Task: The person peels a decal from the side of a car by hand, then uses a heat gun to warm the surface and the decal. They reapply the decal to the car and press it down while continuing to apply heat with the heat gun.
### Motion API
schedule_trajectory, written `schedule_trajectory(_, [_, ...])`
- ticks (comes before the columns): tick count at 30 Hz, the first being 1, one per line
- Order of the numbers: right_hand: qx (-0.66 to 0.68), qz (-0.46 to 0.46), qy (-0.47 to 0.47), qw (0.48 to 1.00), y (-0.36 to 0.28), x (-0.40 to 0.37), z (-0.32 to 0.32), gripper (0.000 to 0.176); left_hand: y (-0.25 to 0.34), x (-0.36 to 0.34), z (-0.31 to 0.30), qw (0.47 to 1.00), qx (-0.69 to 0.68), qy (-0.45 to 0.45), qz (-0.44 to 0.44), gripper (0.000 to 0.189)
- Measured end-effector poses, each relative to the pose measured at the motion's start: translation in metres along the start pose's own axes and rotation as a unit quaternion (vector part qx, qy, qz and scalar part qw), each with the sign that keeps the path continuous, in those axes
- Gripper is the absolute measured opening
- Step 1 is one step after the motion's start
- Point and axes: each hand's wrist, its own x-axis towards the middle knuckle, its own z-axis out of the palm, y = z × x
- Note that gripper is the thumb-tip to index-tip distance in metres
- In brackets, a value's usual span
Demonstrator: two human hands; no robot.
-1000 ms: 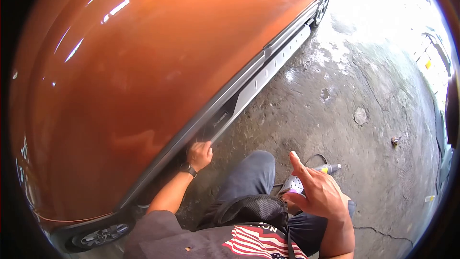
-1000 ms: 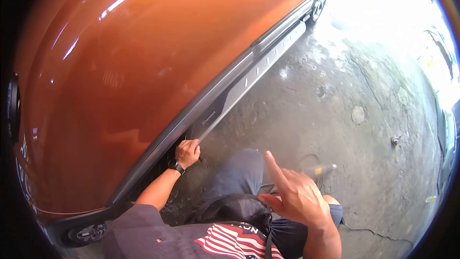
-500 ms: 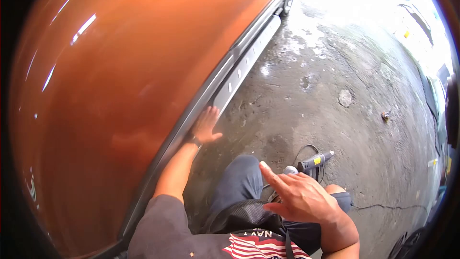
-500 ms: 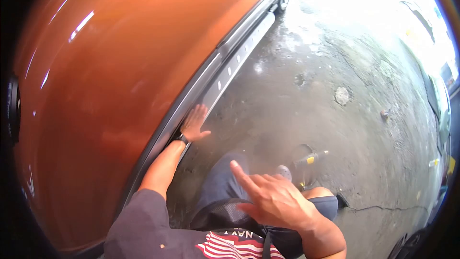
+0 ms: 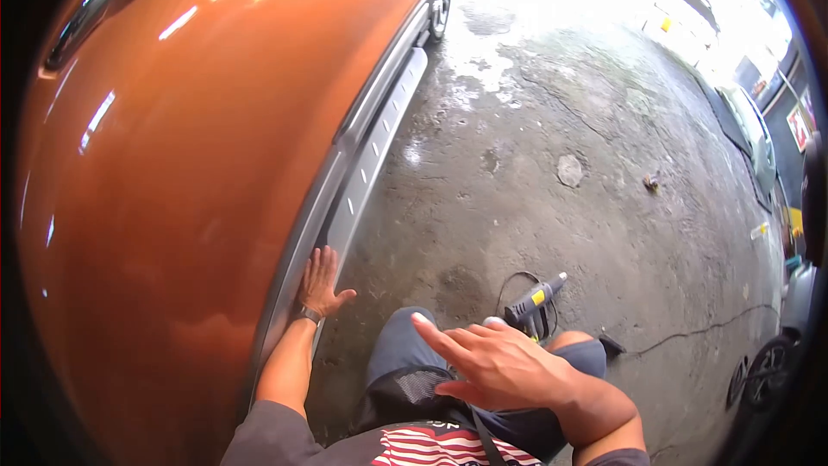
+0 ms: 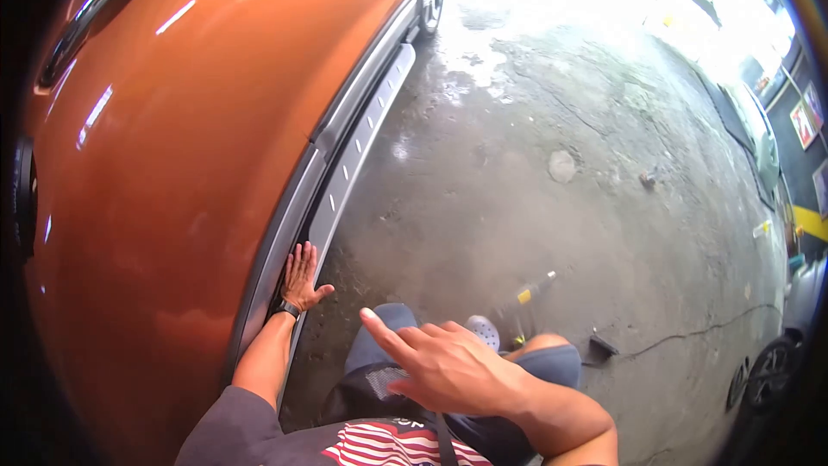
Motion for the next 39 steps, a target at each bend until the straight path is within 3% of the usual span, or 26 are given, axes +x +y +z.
schedule_trajectory(2, [-0.014, -0.003, -0.042, 0.999, -0.003, -0.003, 0.003, 0.094, 0.004, 0.002, -0.002, 0.999, 0.018, -0.004, -0.032, 0.123])
schedule_trajectory(7, [-0.031, -0.019, 0.001, 0.999, 0.008, -0.017, 0.018, 0.094, 0.002, -0.019, 0.002, 0.999, 0.025, -0.029, -0.016, 0.126])
schedule_trajectory(16, [0.009, 0.071, -0.016, 0.997, 0.01, -0.034, -0.014, 0.092, -0.005, -0.02, 0.002, 1.0, 0.015, -0.023, -0.001, 0.129])
schedule_trajectory(21, [0.007, 0.022, 0.042, 0.999, 0.012, -0.044, -0.007, 0.093, 0.003, -0.017, -0.008, 0.999, 0.01, -0.041, -0.013, 0.129])
schedule_trajectory(23, [0.022, 0.02, -0.018, 0.999, 0.005, -0.048, -0.004, 0.092, 0.003, -0.021, -0.009, 0.999, 0.012, -0.037, -0.014, 0.129])
schedule_trajectory(26, [-0.007, -0.031, 0.036, 0.999, 0.01, -0.056, 0.016, 0.097, 0.003, -0.014, -0.007, 0.999, 0.028, -0.034, -0.017, 0.126])
schedule_trajectory(32, [-0.014, -0.029, 0.039, 0.999, 0.007, -0.057, 0.019, 0.098, -0.006, 0.012, -0.004, 1.0, -0.003, 0.0, 0.024, 0.126])
schedule_trajectory(34, [-0.007, -0.028, 0.037, 0.999, 0.005, -0.054, 0.014, 0.098, -0.007, 0.013, 0.001, 1.0, -0.005, 0.01, 0.013, 0.126])
schedule_trajectory(36, [0.011, 0.023, -0.048, 0.999, 0.002, -0.047, -0.002, 0.092, -0.01, 0.014, 0.001, 1.0, -0.007, 0.022, 0.002, 0.126])
schedule_trajectory(39, [0.01, 0.028, -0.032, 0.999, 0.008, -0.042, -0.001, 0.093, -0.008, 0.012, 0.001, 1.0, 0.017, 0.018, 0.001, 0.128])
